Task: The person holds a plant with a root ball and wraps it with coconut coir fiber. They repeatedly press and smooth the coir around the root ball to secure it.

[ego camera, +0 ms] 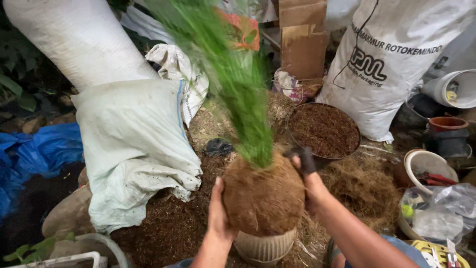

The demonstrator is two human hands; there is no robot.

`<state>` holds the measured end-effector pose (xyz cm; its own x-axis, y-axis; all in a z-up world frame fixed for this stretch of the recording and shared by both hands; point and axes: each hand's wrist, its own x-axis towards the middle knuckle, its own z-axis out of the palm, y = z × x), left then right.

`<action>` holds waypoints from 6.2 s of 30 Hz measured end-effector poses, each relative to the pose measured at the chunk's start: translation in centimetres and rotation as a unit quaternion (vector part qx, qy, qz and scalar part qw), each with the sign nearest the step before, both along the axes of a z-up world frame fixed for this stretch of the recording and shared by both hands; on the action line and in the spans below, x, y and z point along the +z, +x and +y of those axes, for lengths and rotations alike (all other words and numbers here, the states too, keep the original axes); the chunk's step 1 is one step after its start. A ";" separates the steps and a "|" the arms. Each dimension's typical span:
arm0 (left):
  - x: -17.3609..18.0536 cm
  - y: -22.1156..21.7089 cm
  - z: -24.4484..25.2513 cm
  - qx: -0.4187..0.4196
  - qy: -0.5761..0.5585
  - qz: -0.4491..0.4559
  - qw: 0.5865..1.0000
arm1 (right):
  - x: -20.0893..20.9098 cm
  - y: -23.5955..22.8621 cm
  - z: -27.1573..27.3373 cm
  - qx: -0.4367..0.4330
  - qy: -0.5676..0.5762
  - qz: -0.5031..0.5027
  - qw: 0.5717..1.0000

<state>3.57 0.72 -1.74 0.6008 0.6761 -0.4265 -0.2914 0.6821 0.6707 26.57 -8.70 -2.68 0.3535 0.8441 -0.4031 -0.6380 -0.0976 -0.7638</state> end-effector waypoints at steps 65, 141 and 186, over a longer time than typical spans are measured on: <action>1.4 0.3 -4.3 0.076 0.582 0.287 0.757 | -2.5 -4.1 -1.6 -0.039 0.027 0.095 0.994; 0.6 1.4 -2.9 0.099 -0.022 -0.226 0.969 | 5.0 -4.0 -0.4 -0.015 0.083 -0.075 0.994; 2.2 1.1 -2.0 0.234 -0.023 -0.342 0.910 | 16.5 -13.3 1.1 0.016 0.029 -0.709 0.705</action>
